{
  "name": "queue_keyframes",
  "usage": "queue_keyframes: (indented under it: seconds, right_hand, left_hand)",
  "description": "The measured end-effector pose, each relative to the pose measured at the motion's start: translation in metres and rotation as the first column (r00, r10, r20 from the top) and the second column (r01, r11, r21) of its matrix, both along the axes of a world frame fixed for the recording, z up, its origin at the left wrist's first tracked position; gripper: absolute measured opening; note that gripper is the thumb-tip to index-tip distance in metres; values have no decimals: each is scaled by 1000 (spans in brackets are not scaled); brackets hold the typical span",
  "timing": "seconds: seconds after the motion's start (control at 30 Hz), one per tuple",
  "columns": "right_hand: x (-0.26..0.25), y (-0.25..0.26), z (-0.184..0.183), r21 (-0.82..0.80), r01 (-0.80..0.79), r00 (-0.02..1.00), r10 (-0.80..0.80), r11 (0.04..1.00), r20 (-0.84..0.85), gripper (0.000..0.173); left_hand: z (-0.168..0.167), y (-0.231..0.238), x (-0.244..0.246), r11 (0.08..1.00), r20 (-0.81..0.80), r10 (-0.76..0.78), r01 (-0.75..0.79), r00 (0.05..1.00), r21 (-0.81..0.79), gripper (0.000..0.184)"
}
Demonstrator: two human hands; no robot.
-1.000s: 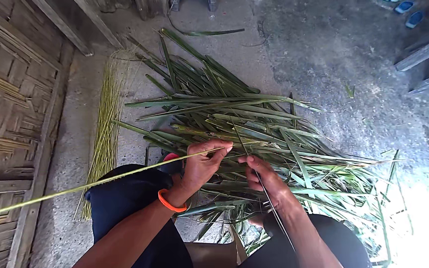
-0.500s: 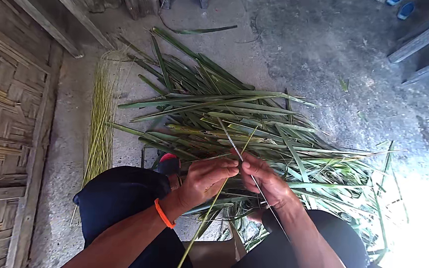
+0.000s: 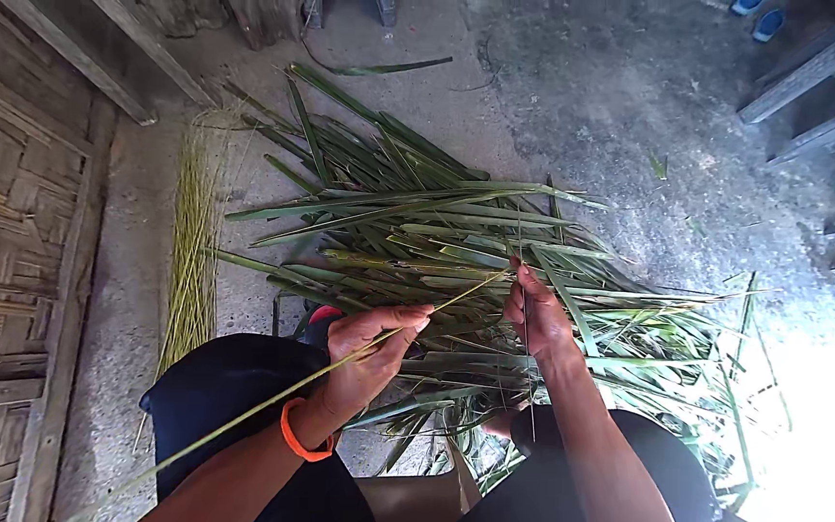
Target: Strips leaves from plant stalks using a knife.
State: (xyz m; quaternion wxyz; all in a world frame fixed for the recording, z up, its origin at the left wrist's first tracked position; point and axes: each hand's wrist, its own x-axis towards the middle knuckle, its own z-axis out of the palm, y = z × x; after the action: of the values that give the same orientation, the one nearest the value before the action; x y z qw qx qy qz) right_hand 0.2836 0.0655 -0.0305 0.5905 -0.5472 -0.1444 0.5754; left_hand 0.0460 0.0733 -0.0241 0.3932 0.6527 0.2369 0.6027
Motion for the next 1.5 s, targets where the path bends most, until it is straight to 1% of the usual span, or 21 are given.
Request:
queue_keyframes:
  seconds: [0.07,0.13,0.2,0.23,0.3,0.37,0.4,0.43,0.47,0.53,0.57,0.6,0.63,0.7,0.8,0.93,1.07,1.2,1.33,1.43,1.5]
  right_hand:
    - [1,1,-3,-71,80,997,-79,994,9,27]
    - [11,5,-8,-180,238,971,-236,954,34,24]
    - [22,3,-12,-192,335,942,-332,922,50,27]
    - [20,-2,-8,-131,277,961,-271,952,56,24]
    - [4,-14,9,48,-25,996,20,999,87,28]
    - [-17,-22,22,178,-334,942,322,926,96,29]
    - [-26,-24,24,184,-407,913,397,895,93,30]
    - [-30,-24,22,145,-404,914,394,903,93,30]
    - [-30,-21,16,72,-318,946,312,945,91,28]
    - [-14,-11,4,-82,-14,998,18,997,57,28]
    - [-6,-9,2,-76,90,996,-88,993,25,32]
    - [-1,-9,5,-7,121,993,-121,993,-5,33]
    - [0,-11,9,87,94,996,-93,992,-17,32]
    - [-5,-17,17,219,-41,997,26,975,72,27]
    - [-14,-22,18,251,-158,973,108,955,202,54]
    - [-16,-22,19,210,-192,954,132,959,268,64]
    - [-9,-24,17,113,-201,942,161,973,295,64]
    - [-16,-31,14,99,-389,903,358,916,238,52]
    - [-38,-36,15,130,-534,841,509,835,182,69]
    - [-44,-28,12,-25,-426,888,424,904,179,48]
    - [-42,-24,8,-56,-396,909,400,917,115,42]
  left_hand:
    - [0,2,0,999,20,33,-33,999,-12,13]
    - [8,4,-6,996,23,87,-87,996,-2,12]
    - [16,9,-12,987,19,153,-152,988,-46,18]
    - [17,13,-13,983,17,169,-167,985,-81,21]
    - [12,15,-7,978,24,176,-172,984,-117,21]
    - [8,15,-1,979,44,154,-147,987,-138,21]
    - [10,13,1,977,63,135,-122,989,-177,23]
    - [14,10,1,969,93,114,-90,989,-229,24]
    - [17,8,0,958,118,104,-68,987,-279,26]
    - [21,11,-2,926,139,139,-79,980,-368,27]
    - [21,14,-2,905,137,174,-104,975,-412,27]
    - [21,18,-1,888,132,203,-126,970,-443,26]
    - [21,21,-1,874,125,221,-140,967,-465,25]
    - [19,22,-1,861,122,228,-141,966,-488,23]
    - [22,20,-1,852,139,221,-121,965,-510,23]
    - [27,21,-3,837,173,229,-103,958,-537,25]
    - [30,25,-8,841,195,191,-58,962,-537,23]
    - [30,35,-7,870,181,193,-83,964,-486,23]
    - [33,36,-4,864,171,225,-115,959,-491,20]
    - [43,43,-13,852,190,249,-121,950,-510,19]
    - [50,53,-26,841,205,297,-154,932,-519,17]
